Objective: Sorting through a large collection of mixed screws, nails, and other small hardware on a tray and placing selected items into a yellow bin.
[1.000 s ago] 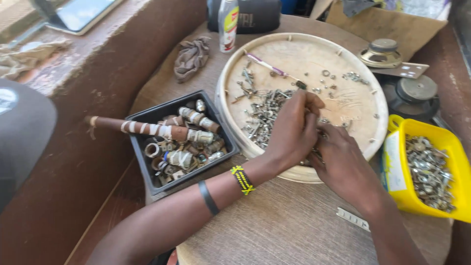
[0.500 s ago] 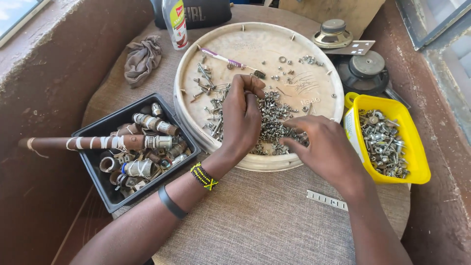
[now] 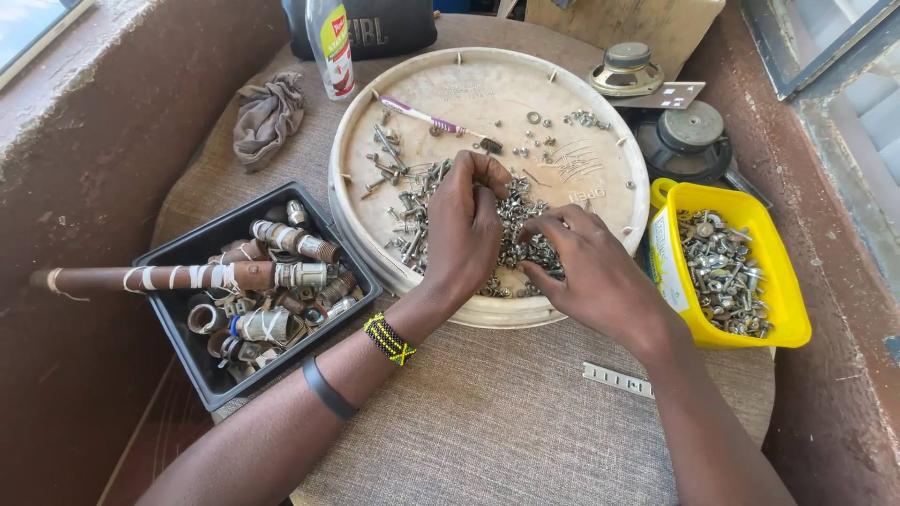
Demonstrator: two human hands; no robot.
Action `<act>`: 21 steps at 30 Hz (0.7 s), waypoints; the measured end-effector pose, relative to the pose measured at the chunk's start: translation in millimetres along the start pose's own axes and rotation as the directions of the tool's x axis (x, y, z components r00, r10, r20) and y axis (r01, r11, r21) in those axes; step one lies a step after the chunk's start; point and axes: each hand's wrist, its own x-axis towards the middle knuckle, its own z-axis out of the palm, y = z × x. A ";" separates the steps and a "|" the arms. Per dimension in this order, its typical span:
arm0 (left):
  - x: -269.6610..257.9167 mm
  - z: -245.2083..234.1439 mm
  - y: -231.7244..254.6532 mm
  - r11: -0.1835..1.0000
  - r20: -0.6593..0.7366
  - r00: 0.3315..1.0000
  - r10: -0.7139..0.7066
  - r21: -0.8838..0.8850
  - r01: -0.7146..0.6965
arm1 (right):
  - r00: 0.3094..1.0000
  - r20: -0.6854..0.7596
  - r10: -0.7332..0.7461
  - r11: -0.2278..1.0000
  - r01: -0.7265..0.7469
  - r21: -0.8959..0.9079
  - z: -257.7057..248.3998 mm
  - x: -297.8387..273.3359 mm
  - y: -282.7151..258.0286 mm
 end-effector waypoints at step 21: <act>0.4 0.7 1.4 0.997 0.015 1.000 0.001 -0.071 0.001 | 0.950 -0.149 -0.275 0.960 0.263 -0.095 17.6 2.2 6.8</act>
